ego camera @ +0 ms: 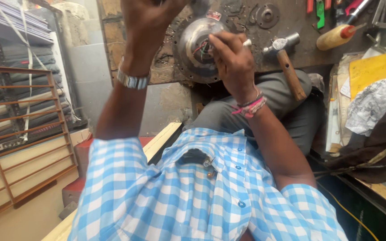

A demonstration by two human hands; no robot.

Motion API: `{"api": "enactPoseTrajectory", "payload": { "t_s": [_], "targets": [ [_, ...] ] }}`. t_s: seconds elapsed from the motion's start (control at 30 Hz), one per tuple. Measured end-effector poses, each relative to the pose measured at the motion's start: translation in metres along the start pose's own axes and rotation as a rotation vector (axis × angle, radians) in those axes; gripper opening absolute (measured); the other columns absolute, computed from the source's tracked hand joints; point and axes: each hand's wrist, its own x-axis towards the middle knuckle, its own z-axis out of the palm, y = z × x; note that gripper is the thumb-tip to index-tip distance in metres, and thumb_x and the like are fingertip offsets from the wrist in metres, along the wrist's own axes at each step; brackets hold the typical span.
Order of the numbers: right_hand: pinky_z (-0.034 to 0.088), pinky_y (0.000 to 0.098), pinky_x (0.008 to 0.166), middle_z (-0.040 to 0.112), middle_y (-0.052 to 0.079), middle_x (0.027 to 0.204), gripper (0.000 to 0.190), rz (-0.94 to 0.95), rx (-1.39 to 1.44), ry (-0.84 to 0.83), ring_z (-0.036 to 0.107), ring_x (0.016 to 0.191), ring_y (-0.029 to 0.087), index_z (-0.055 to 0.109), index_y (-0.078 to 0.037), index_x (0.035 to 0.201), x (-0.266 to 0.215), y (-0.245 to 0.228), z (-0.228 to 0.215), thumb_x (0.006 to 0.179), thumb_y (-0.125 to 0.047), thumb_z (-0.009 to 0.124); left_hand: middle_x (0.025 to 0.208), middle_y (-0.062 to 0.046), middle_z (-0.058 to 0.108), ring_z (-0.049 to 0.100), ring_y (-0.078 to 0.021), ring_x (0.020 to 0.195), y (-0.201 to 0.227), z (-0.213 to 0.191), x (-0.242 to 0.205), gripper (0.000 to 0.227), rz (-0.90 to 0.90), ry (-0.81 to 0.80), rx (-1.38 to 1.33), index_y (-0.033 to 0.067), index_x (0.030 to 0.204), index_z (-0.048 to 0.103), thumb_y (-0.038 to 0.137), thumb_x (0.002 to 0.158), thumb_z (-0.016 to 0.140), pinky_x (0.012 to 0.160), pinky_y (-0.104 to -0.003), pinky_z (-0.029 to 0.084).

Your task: The person disassembles a motor housing by hammering the casing to separate it from the stator. They remove the rotor, inspect the copper windings, and reassemble the housing by hammering the casing back into place. The person uses a hammer and a rag during the process.

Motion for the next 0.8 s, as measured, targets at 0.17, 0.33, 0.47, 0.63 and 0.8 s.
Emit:
{"api": "enactPoseTrajectory", "payload": {
  "t_s": [0.17,0.33,0.47,0.63,0.8],
  "targets": [
    [0.057,0.0368,0.091,0.072,0.012,0.121,0.041,0.175,0.221,-0.137,0.069,0.111,0.028,0.071,-0.003,0.128,0.008,0.021,0.015,0.096,-0.027,0.083,0.097,-0.007,0.076,0.074,-0.0154,0.082,0.038,-0.001,-0.031,0.02,-0.151,0.181,-0.296,0.0053,0.109,0.066,0.016,0.103,0.081,0.076,-0.028,0.064],
    [0.059,0.035,0.082,0.071,0.014,0.104,0.031,0.439,0.218,-0.03,0.072,0.094,0.024,0.076,-0.006,0.114,-0.011,0.015,0.05,0.091,-0.025,0.083,0.098,-0.007,0.077,0.079,-0.0154,0.089,0.03,0.007,-0.037,0.02,-0.131,0.147,-0.295,0.0056,0.112,0.065,0.017,0.103,0.079,0.08,-0.031,0.067],
    [0.057,0.0386,0.082,0.071,0.013,0.102,0.025,0.423,0.175,0.076,0.07,0.093,0.026,0.075,-0.005,0.114,-0.022,0.015,0.061,0.094,-0.019,0.082,0.102,-0.005,0.077,0.08,-0.015,0.092,0.035,0.02,-0.036,0.028,-0.068,0.048,-0.045,0.0058,0.117,0.065,0.023,0.101,0.081,0.081,-0.029,0.067],
    [0.052,0.0425,0.097,0.075,0.007,0.108,0.021,0.306,0.104,-0.019,0.066,0.113,0.029,0.073,-0.005,0.113,-0.028,0.032,0.058,0.094,-0.011,0.08,0.108,-0.01,0.072,0.075,-0.0196,0.096,0.031,0.045,-0.042,0.037,0.007,-0.006,0.207,0.0027,0.121,0.066,0.017,0.094,0.087,0.085,-0.032,0.064],
    [0.047,0.0423,0.106,0.07,0.012,0.125,0.037,0.231,-0.105,-0.106,0.061,0.121,0.03,0.069,-0.003,0.125,-0.041,0.036,0.017,0.093,-0.014,0.084,0.109,-0.011,0.073,0.069,-0.023,0.095,0.008,0.066,-0.053,0.044,0.083,-0.131,0.384,0.0043,0.119,0.065,0.019,0.088,0.092,0.084,-0.034,0.06]
  ]
}}
